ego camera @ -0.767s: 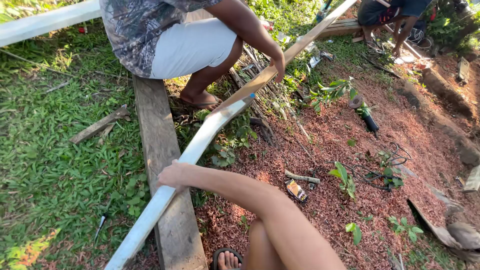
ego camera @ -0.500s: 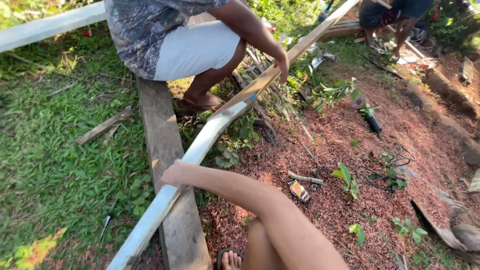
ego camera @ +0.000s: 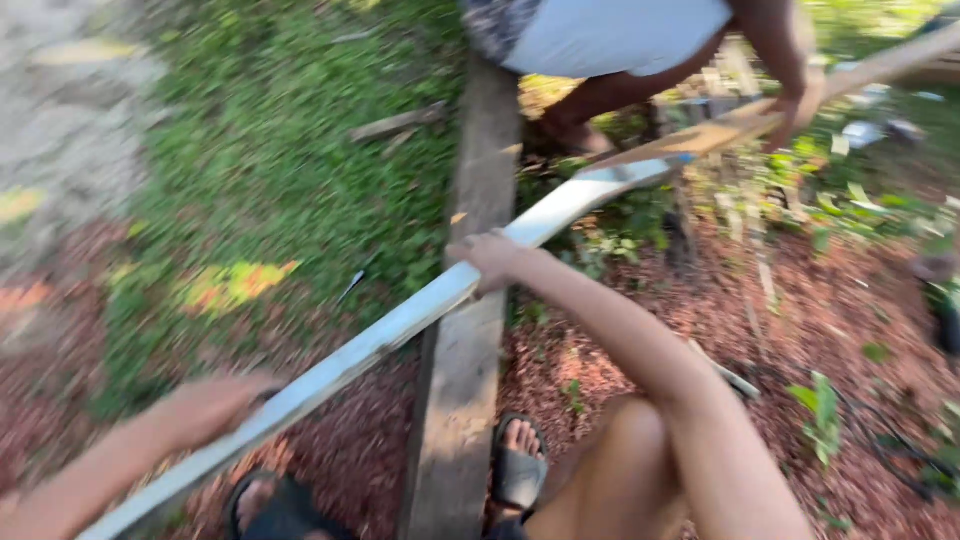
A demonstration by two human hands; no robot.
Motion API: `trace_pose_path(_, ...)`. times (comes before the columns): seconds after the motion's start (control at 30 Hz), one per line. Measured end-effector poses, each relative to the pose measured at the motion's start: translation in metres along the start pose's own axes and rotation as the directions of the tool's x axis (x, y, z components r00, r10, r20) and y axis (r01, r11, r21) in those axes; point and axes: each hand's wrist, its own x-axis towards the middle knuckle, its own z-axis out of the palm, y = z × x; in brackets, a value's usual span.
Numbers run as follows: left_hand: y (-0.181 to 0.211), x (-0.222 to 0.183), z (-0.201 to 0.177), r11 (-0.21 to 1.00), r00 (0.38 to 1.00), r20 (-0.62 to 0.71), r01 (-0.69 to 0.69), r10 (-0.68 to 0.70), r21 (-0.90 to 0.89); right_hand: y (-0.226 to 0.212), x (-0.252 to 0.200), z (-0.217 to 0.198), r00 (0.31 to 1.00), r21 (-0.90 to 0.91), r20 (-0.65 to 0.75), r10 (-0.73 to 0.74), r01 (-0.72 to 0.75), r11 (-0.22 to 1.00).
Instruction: Sanding a long white boat component using a piece of sandpaper
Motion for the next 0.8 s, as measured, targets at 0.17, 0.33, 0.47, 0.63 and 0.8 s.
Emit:
trace_pose_path(0.17,0.078,-0.031,-0.086,0.995,0.947,-0.312,-0.093,0.078,-0.032,-0.122,-0.032,-0.111,0.968,0.663,-0.095,-0.233,0.236,0.71)
trace_pose_path(0.33,0.091,-0.041,-0.115,0.957,0.75,-0.601,-0.159,0.276,0.241,-0.201,-0.023,-0.133,0.942,0.924,-0.274,-0.195,0.314,0.217)
trace_pose_path(0.47,0.071,-0.057,-0.1,0.919,0.668,-0.677,-0.026,0.309,0.393,-0.196,0.004,-0.096,0.815,0.611,-0.577,-0.052,0.473,0.635)
trace_pose_path(0.63,0.049,-0.075,-0.086,0.889,0.908,-0.328,0.358,-0.26,0.285,-0.107,-0.004,-0.088,0.942,0.387,-0.302,0.15,-0.023,0.922)
trace_pose_path(0.8,0.02,-0.083,-0.06,0.91,0.928,-0.208,0.353,-0.31,0.216,0.072,-0.038,-0.008,0.611,0.133,-0.7,0.37,-0.398,0.908)
